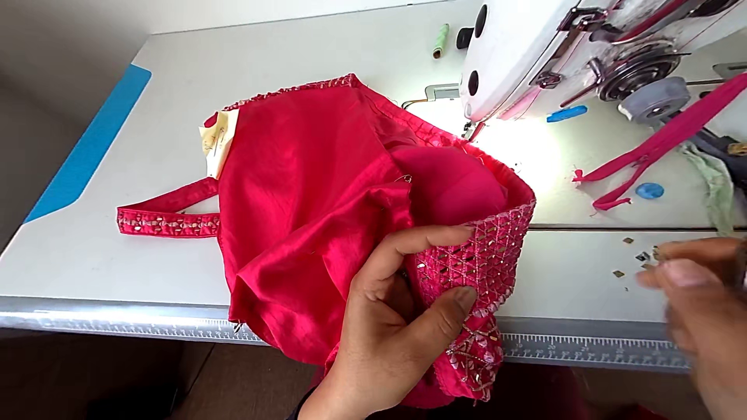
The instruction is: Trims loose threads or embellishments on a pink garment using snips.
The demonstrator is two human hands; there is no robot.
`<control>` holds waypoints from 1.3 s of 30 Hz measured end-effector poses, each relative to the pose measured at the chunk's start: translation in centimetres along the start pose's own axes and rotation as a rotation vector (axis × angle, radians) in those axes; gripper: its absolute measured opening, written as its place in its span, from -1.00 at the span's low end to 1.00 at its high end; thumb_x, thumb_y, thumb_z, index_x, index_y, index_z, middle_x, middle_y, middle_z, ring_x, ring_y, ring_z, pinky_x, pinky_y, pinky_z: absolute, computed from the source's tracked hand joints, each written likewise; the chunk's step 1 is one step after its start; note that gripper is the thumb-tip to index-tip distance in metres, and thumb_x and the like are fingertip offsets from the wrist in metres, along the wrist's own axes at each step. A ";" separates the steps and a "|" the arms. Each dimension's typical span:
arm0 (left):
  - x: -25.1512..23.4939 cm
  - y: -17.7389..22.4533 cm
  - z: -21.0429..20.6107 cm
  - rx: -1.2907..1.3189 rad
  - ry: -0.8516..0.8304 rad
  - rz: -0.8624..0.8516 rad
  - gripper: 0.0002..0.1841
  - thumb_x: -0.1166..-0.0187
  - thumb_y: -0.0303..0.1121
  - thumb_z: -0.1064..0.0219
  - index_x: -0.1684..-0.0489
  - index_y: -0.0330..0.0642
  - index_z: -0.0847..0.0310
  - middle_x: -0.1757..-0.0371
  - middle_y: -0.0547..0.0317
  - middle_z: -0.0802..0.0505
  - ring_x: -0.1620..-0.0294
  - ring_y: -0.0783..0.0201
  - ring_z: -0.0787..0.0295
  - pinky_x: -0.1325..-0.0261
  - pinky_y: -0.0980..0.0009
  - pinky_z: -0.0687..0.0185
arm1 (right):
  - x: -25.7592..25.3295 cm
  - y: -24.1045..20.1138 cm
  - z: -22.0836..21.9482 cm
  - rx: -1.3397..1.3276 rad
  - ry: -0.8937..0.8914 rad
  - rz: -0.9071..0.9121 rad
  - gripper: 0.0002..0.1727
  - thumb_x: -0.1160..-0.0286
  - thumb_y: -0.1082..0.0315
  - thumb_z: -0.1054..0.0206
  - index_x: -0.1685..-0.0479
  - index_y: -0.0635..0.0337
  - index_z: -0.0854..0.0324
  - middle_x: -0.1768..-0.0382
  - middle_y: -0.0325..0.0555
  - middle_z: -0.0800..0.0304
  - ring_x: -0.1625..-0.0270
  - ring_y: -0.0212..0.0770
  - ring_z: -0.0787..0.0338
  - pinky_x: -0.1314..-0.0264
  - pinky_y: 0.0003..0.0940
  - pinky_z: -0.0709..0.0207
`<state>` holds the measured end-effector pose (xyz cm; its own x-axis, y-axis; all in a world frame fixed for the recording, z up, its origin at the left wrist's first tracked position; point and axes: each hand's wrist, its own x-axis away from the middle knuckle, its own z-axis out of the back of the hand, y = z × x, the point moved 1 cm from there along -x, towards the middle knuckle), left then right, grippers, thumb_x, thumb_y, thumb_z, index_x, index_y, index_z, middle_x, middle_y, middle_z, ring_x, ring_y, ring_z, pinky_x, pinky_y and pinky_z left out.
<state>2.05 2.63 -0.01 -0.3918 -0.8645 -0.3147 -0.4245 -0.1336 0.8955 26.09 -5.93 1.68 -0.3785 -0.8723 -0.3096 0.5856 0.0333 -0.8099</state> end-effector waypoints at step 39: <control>0.1 -0.1 0.0 0.088 0.034 0.018 -0.70 -0.65 -0.57 -0.29 -0.29 -0.17 -0.64 0.07 0.11 -0.85 0.27 0.49 -0.81 0.15 0.59 -0.78 | 1.2 -5.8 -5.5 -0.931 -0.740 -0.367 -0.58 -0.93 0.18 0.19 -0.17 0.11 -0.60 0.56 -0.55 -0.51 0.69 -0.70 -0.39 0.79 -0.78 -0.23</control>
<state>2.03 2.58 -0.16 -0.3724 -0.8827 -0.2865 -0.4883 -0.0762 0.8693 18.31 -4.48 3.24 0.2595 -0.9582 0.1200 -0.3141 -0.2013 -0.9278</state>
